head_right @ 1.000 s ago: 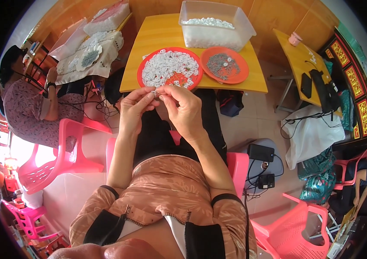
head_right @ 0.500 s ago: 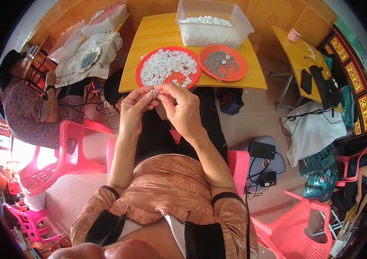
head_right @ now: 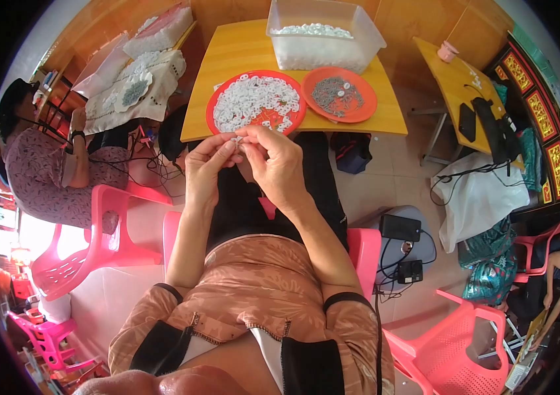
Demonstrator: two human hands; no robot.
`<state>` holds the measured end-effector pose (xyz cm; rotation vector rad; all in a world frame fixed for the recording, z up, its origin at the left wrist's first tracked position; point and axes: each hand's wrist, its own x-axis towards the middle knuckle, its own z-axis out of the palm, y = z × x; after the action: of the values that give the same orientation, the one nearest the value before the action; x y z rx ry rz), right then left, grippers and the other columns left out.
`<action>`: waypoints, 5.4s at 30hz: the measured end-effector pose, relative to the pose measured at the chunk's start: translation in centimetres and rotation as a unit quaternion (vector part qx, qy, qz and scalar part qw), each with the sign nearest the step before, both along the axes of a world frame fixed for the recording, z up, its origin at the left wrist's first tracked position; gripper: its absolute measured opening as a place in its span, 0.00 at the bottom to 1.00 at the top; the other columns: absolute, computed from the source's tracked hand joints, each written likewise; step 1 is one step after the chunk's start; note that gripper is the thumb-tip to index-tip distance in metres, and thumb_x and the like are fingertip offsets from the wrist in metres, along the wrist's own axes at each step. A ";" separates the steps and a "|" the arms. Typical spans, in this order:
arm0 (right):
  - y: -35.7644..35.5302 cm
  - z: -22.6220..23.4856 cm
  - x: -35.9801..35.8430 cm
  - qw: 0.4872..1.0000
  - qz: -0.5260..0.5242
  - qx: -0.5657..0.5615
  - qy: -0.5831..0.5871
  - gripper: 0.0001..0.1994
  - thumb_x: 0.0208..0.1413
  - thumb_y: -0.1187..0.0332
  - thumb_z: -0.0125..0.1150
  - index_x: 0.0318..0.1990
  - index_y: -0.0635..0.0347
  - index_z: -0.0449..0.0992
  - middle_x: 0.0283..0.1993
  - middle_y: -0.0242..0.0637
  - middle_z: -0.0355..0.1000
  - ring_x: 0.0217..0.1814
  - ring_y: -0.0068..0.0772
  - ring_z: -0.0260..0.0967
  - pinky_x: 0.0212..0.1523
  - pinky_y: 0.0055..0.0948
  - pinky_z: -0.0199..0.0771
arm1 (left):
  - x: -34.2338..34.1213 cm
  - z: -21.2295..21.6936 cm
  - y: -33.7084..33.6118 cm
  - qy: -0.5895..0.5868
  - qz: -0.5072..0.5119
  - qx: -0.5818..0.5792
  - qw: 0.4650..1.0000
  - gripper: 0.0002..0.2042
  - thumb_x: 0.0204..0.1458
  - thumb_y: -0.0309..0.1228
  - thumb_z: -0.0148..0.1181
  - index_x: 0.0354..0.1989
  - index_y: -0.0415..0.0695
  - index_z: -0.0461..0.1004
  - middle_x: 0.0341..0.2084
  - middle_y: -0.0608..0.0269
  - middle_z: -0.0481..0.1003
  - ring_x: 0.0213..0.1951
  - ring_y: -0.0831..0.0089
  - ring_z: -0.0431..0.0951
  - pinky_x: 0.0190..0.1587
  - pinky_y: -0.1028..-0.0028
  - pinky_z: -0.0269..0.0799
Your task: Manually assembling small white plastic components at a workbench.
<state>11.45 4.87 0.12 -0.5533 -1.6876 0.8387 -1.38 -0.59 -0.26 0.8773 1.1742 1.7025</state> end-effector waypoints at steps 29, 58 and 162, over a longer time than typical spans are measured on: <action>0.7 0.0 0.8 0.985 0.067 -0.160 0.011 0.10 0.47 0.80 0.62 0.31 0.64 0.65 0.29 0.33 0.72 0.31 0.16 0.68 0.33 0.18 0.69 | -0.2 -1.1 0.5 -0.075 -0.042 -0.020 0.996 0.08 0.52 0.24 0.58 0.39 0.35 0.75 0.28 0.60 0.77 0.24 0.78 0.75 0.30 0.83 0.69; 10.6 -7.8 -6.8 0.940 0.007 0.098 -0.327 0.07 0.44 0.72 0.58 0.30 0.53 0.81 0.33 0.47 0.72 0.40 0.47 0.70 0.43 0.44 0.69 | -4.5 -2.0 1.1 -0.322 -0.056 0.004 0.945 0.12 0.56 0.29 0.54 0.47 0.42 0.68 0.28 0.67 0.74 0.24 0.83 0.67 0.27 0.85 0.63; -0.9 1.3 0.0 0.904 0.167 -0.328 0.219 0.12 0.50 0.81 0.60 0.43 0.69 0.70 0.34 0.39 0.76 0.36 0.20 0.73 0.39 0.17 0.72 | 0.3 -1.4 0.0 0.037 0.015 0.156 0.987 0.10 0.51 0.22 0.59 0.42 0.35 0.71 0.32 0.62 0.76 0.33 0.80 0.75 0.37 0.82 0.70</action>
<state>11.46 3.99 1.39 -0.4723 -1.0705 1.6748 -1.12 -0.58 -1.68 1.1244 0.9871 1.9258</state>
